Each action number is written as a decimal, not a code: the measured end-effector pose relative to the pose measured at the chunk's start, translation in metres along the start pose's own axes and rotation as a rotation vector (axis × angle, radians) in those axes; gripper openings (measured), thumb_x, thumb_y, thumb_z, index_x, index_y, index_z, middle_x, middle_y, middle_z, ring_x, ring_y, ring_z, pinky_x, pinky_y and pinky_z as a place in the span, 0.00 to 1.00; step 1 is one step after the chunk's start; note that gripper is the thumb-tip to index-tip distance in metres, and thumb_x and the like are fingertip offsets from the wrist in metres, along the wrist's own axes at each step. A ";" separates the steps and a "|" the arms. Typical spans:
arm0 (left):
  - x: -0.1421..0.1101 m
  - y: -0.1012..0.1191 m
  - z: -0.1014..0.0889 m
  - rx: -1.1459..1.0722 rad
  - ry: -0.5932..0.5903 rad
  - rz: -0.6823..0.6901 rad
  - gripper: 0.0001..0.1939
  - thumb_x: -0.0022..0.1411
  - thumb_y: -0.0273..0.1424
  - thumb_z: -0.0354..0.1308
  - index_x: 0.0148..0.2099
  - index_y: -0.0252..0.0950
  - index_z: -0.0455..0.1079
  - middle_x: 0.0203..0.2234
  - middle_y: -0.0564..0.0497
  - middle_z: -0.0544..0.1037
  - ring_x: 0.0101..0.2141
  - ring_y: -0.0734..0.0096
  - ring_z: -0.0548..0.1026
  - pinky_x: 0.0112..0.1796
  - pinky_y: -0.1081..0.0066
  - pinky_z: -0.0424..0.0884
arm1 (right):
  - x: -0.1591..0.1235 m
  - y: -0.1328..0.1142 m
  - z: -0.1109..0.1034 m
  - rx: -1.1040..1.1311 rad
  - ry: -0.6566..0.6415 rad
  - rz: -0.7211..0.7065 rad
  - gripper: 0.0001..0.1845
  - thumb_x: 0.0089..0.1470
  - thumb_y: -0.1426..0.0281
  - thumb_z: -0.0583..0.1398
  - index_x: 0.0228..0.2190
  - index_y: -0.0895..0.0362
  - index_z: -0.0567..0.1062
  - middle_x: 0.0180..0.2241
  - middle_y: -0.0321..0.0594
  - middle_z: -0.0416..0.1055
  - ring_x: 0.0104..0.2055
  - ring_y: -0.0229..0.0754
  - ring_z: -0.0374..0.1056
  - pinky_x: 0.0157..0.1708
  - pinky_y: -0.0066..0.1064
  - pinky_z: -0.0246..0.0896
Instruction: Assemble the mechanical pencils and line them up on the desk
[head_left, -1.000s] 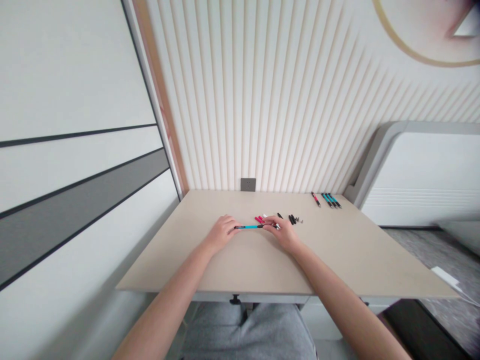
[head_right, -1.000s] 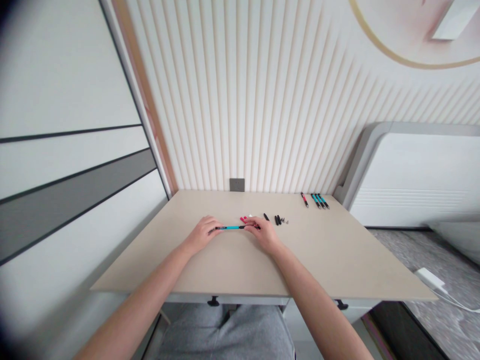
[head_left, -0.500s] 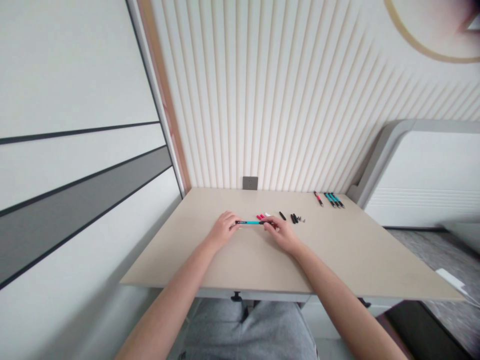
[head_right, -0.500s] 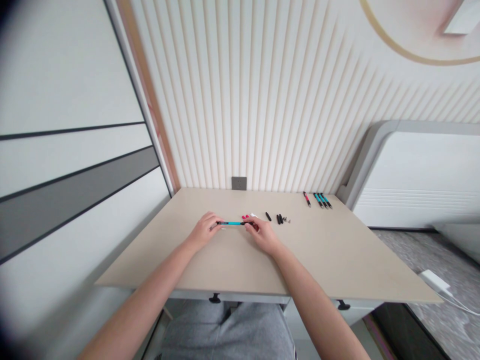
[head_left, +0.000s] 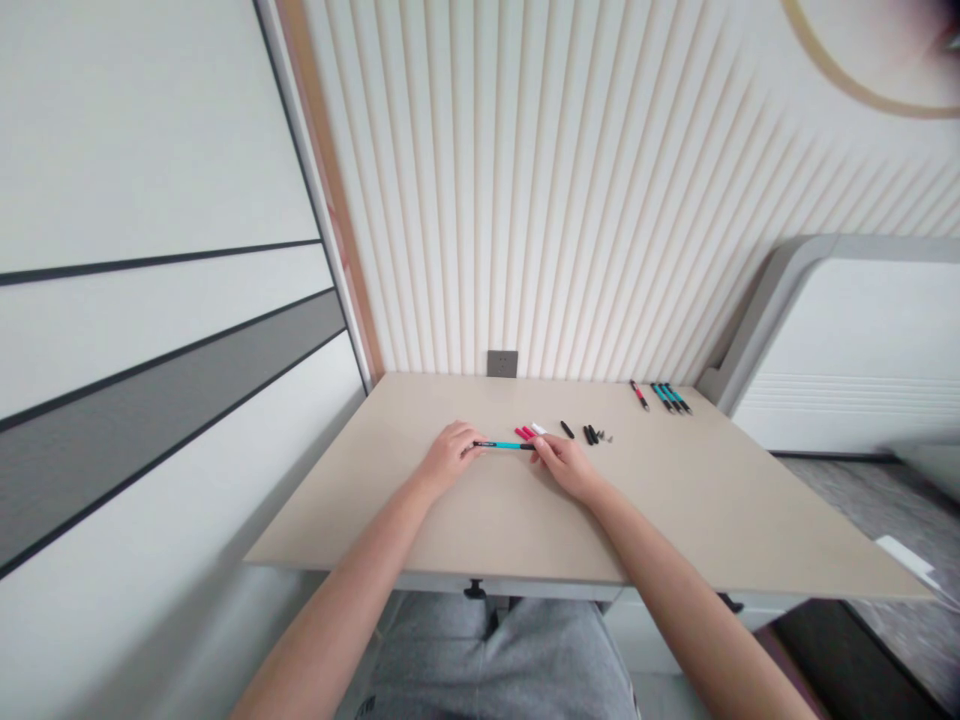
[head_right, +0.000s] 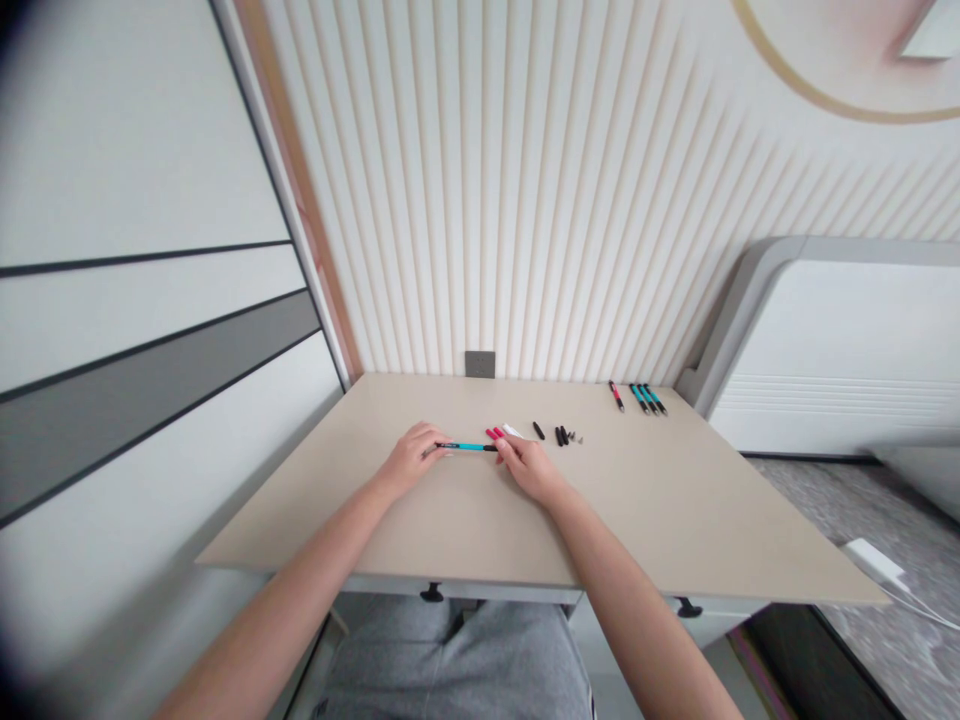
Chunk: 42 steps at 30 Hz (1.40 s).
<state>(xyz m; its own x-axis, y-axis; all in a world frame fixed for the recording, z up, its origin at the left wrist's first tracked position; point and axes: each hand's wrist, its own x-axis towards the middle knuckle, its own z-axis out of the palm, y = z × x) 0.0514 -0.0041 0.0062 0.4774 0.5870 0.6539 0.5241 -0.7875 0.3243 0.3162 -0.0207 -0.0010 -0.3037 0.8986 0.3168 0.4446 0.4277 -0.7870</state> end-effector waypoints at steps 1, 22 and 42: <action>0.000 -0.001 0.000 0.000 0.010 -0.009 0.03 0.63 0.29 0.58 0.39 0.36 0.72 0.32 0.48 0.76 0.36 0.66 0.72 0.39 0.66 0.68 | 0.000 -0.001 -0.001 -0.019 0.036 -0.046 0.18 0.58 0.55 0.55 0.39 0.54 0.77 0.31 0.39 0.76 0.29 0.41 0.68 0.31 0.32 0.63; -0.001 -0.002 -0.001 0.006 0.006 -0.001 0.03 0.63 0.29 0.57 0.38 0.36 0.71 0.31 0.49 0.75 0.36 0.66 0.70 0.38 0.66 0.68 | 0.001 -0.004 -0.007 -0.103 0.102 -0.149 0.14 0.56 0.60 0.59 0.42 0.54 0.75 0.38 0.41 0.76 0.36 0.42 0.69 0.36 0.32 0.63; 0.000 0.001 -0.001 0.044 -0.031 0.011 0.03 0.63 0.29 0.57 0.38 0.36 0.71 0.32 0.49 0.75 0.36 0.66 0.70 0.39 0.65 0.68 | -0.001 -0.010 -0.009 -0.221 0.052 -0.180 0.17 0.61 0.59 0.54 0.32 0.54 0.78 0.30 0.42 0.75 0.32 0.42 0.68 0.37 0.34 0.62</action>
<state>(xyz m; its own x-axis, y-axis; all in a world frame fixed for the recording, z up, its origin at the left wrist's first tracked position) 0.0510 -0.0052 0.0070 0.5045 0.5841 0.6359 0.5488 -0.7855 0.2861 0.3198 -0.0250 0.0109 -0.3535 0.8074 0.4725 0.5619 0.5871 -0.5828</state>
